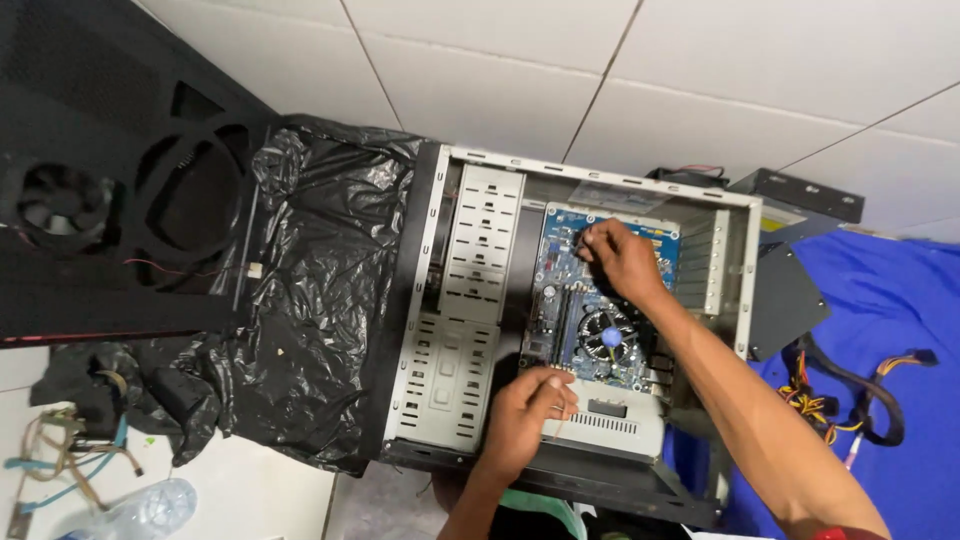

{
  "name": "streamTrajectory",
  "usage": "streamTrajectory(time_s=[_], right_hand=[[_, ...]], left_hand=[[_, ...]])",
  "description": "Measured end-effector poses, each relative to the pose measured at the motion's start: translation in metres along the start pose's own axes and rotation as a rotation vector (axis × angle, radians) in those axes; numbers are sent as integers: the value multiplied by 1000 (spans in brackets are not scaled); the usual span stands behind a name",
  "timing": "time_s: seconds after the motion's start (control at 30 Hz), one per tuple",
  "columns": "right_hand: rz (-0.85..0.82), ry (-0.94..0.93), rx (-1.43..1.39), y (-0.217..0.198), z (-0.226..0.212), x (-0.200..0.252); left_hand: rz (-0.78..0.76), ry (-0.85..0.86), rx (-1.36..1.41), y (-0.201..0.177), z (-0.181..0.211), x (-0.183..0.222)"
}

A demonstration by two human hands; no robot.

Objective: Reassembling internal components of a desktop computer, including installing the power supply and connecting cables.

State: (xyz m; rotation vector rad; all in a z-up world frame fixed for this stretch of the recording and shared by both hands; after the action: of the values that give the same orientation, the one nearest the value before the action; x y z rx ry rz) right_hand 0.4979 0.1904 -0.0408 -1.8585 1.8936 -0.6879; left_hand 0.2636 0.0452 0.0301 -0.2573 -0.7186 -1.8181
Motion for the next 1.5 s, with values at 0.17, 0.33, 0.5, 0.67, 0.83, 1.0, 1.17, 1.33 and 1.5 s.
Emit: streamTrajectory(time_s=[0.17, 0.33, 0.5, 0.67, 0.83, 1.0, 1.17, 1.33, 1.5], right_hand=[[-16, 238, -299, 38, 12, -11], [137, -71, 91, 60, 11, -8], [55, 196, -348, 64, 1, -9], [116, -39, -8, 65, 6, -20], [-9, 353, -482, 61, -8, -27], [39, -39, -3, 64, 13, -29], [78, -217, 124, 67, 21, -29], [115, -282, 204, 68, 24, -29], [59, -265, 188, 65, 9, -28]], left_hand=[[-22, 60, -147, -3, -3, -4], [-4, 42, -162, -12, 0, -4], [-15, -19, -243, -12, 0, -3], [-34, 14, -234, -13, -3, -4], [-61, -8, -263, -13, -1, -6], [-58, 1, -270, -13, 1, -8], [-69, -24, -286, -14, 3, -8], [-59, -25, -282, -15, 3, -8], [-76, -56, -238, -15, 5, -8]])
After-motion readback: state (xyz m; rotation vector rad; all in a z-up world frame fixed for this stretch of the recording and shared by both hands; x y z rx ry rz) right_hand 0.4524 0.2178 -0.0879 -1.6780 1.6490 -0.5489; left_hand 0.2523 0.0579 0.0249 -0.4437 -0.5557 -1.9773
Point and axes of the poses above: each hand's wrist, its own x-axis away from the middle knuckle, its own y-axis out of the palm, z = x × y, the point moved 1 cm from there along -x, towards the middle knuckle, and after that the axes turned 3 degrees about y, right-handed, at the moved point
